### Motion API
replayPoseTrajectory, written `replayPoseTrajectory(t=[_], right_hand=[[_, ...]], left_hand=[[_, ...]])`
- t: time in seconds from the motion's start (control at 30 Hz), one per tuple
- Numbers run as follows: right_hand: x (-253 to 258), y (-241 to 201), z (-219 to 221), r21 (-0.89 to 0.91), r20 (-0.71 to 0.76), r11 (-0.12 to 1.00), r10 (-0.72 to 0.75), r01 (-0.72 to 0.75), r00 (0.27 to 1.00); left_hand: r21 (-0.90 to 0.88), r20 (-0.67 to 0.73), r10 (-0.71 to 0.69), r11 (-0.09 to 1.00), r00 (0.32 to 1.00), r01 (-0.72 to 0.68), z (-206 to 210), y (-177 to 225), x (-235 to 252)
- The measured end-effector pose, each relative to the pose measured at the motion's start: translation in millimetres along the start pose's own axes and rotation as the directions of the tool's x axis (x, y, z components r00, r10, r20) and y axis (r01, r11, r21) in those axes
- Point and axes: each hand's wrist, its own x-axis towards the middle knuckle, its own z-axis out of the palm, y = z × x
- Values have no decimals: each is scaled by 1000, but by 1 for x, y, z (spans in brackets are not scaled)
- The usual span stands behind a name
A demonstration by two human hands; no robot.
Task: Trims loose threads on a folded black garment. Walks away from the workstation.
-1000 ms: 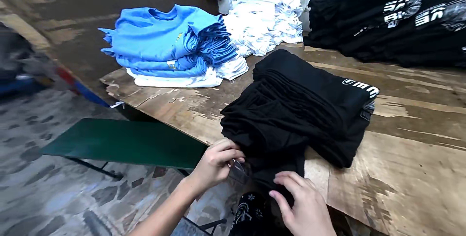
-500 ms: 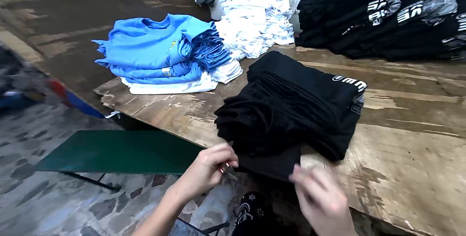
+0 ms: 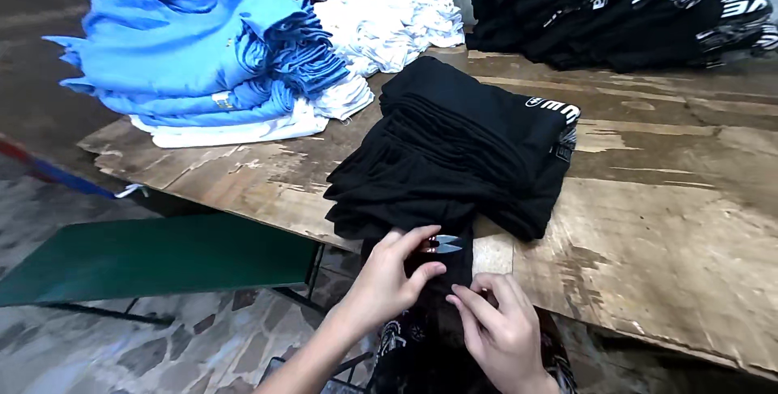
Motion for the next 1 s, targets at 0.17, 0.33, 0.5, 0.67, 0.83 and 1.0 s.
replayPoseTrajectory(t=[0.17,0.33,0.5,0.67,0.83,1.0], right_hand=[[-14,0,2,133,-118,974,199,-183,973],[-14,-8,8,179,-144,965,218,-191,965],[-26,-6,6,87,-94,988,135,-127,986],[-23,-5,9,-43,-114,990,131,-136,985],[-25,-6,13,47,-138,992,123,-118,983],[-32,-2,6,-88,-85,992,83,-90,993]], left_hand=[[210,-23,205,958,978,-196,-11,4,-25],[310,12,291,909,957,-280,-4,21,-31],[398,8,345,860,939,-319,-3,24,-30],[435,39,351,837,935,-332,-7,28,-34],[413,25,372,841,928,-349,1,30,-31],[245,64,212,944,975,-221,-4,18,-29]])
